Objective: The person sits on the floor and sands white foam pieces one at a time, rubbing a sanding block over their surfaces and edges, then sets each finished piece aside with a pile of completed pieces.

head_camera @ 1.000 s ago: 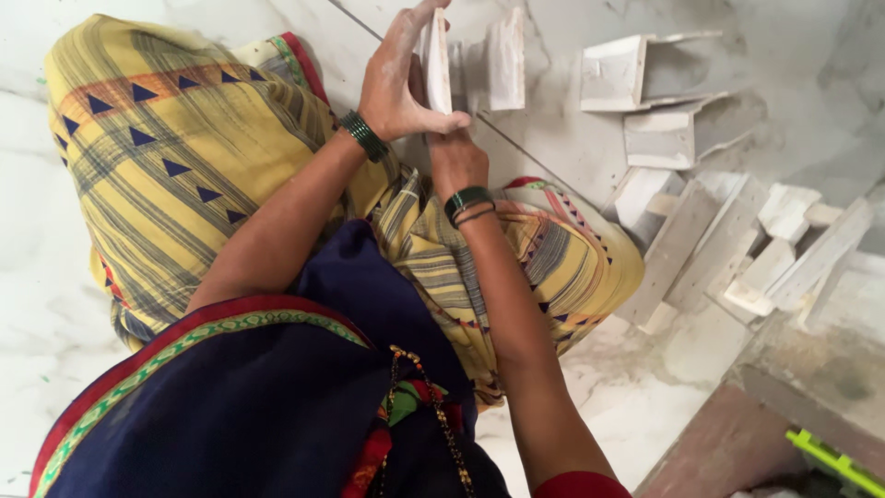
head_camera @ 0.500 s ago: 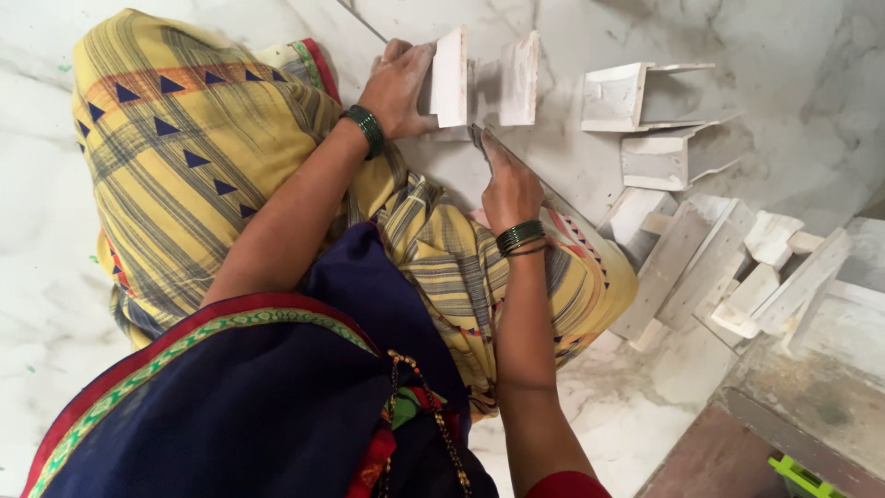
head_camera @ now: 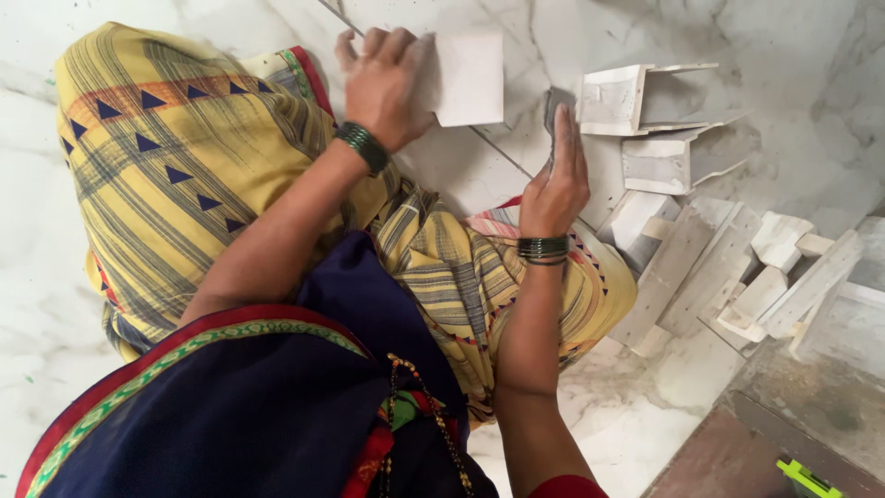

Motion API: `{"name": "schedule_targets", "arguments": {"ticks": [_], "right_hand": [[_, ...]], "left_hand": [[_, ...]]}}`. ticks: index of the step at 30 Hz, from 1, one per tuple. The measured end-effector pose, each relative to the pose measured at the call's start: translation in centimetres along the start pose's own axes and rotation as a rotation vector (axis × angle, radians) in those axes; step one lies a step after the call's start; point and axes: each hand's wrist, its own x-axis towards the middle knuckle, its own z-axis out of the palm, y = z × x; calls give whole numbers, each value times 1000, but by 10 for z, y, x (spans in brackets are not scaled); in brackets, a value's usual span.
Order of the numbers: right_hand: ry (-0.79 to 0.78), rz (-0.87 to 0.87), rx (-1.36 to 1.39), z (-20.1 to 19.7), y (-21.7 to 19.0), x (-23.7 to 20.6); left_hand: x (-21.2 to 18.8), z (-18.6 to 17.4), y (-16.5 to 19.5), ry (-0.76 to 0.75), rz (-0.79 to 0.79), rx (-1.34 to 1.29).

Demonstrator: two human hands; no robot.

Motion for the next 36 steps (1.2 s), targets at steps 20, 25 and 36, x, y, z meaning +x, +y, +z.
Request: {"name": "schedule_targets", "arguments": {"ticks": [20, 25, 36], "right_hand": [[-224, -130, -335, 63, 10, -4], [-177, -287, -294, 78, -10, -12], [-179, -426, -230, 122, -74, -4]], "left_hand": [[-33, -28, -62, -489, -137, -312], [-34, 13, -62, -322, -37, -443], [-9, 28, -78, -372, 13, -470]]}}
